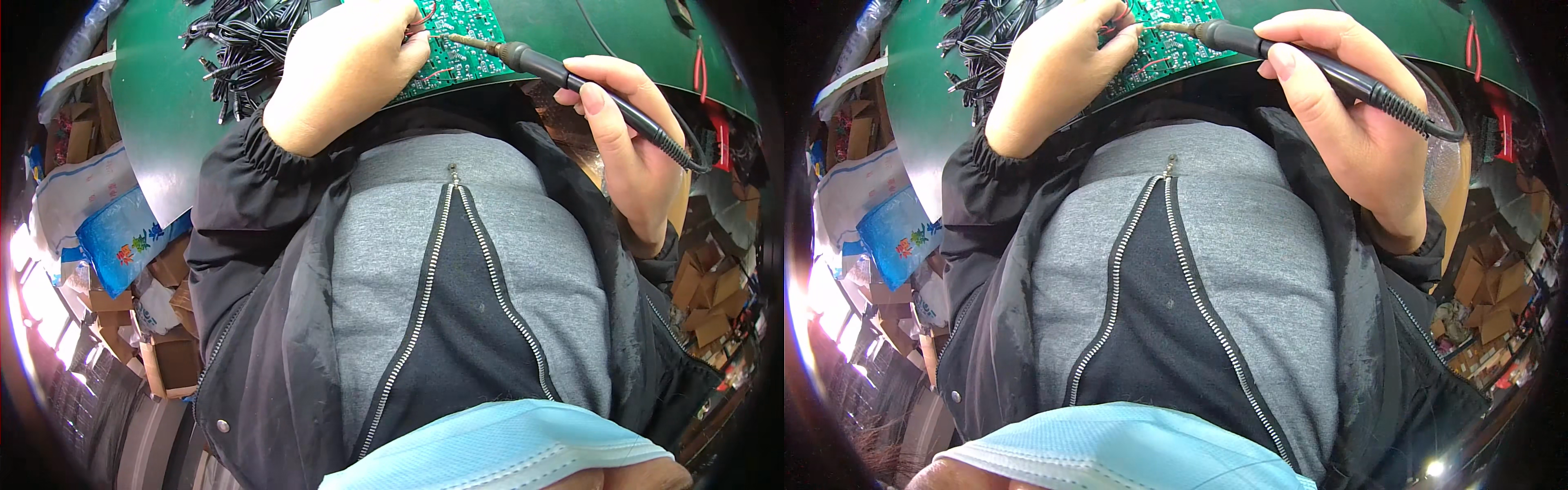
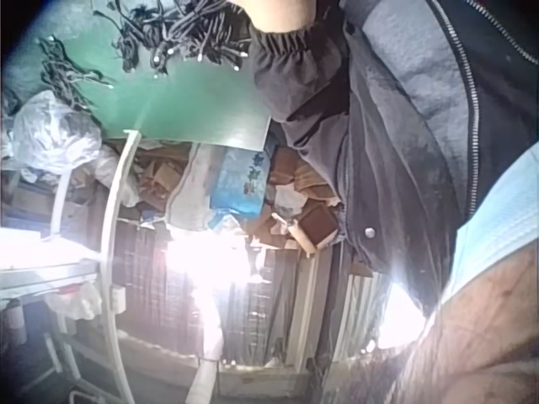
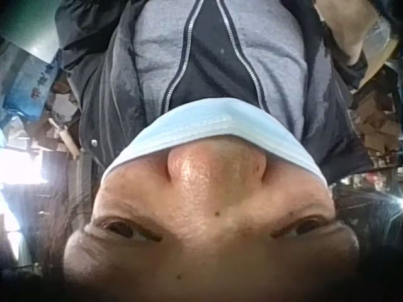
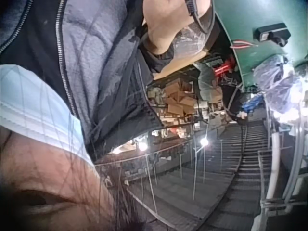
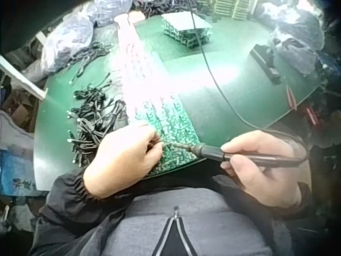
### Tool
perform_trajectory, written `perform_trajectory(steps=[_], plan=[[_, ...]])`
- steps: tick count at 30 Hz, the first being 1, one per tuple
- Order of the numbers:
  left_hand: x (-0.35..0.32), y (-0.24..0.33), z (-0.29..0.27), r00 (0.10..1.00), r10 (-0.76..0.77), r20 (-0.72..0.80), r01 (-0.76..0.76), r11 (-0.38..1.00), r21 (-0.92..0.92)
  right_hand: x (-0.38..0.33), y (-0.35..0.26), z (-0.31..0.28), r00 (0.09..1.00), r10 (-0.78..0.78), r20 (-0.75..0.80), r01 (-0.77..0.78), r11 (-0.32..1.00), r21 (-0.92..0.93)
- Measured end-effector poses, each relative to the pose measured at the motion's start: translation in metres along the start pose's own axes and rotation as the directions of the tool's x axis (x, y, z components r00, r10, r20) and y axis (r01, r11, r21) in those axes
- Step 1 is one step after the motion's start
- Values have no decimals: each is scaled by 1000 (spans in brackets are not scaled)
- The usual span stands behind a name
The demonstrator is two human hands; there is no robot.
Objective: Soldering electrical wires onto a green circuit board at a manual assembly station.
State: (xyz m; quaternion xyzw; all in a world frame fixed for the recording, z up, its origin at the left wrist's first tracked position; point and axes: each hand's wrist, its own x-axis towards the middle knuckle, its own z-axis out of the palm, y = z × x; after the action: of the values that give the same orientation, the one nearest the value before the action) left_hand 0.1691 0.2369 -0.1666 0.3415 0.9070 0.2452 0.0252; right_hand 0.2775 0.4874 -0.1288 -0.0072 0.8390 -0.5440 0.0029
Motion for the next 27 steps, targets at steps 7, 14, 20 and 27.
perform_trajectory(steps=[7, 14, 20, 27], plan=[[-1, -2, 1, 1000, 13, -4, -13, 1000, 2, 3, -10, 1, 998, 67, 15, -66, 997, -45], [-1, -1, -2, 1000, 5, 13, -6, 1000, 13, 5, -12, 1, 998, -17, 67, 20, 999, -40], [-3, -4, 1, 999, 36, -26, -35, 999, 19, 3, -8, 2, 994, -94, -48, 92, 995, -35], [-2, -2, 0, 999, 35, -14, -34, 999, 36, -4, -5, -3, 997, -32, -73, 28, 998, -58]])
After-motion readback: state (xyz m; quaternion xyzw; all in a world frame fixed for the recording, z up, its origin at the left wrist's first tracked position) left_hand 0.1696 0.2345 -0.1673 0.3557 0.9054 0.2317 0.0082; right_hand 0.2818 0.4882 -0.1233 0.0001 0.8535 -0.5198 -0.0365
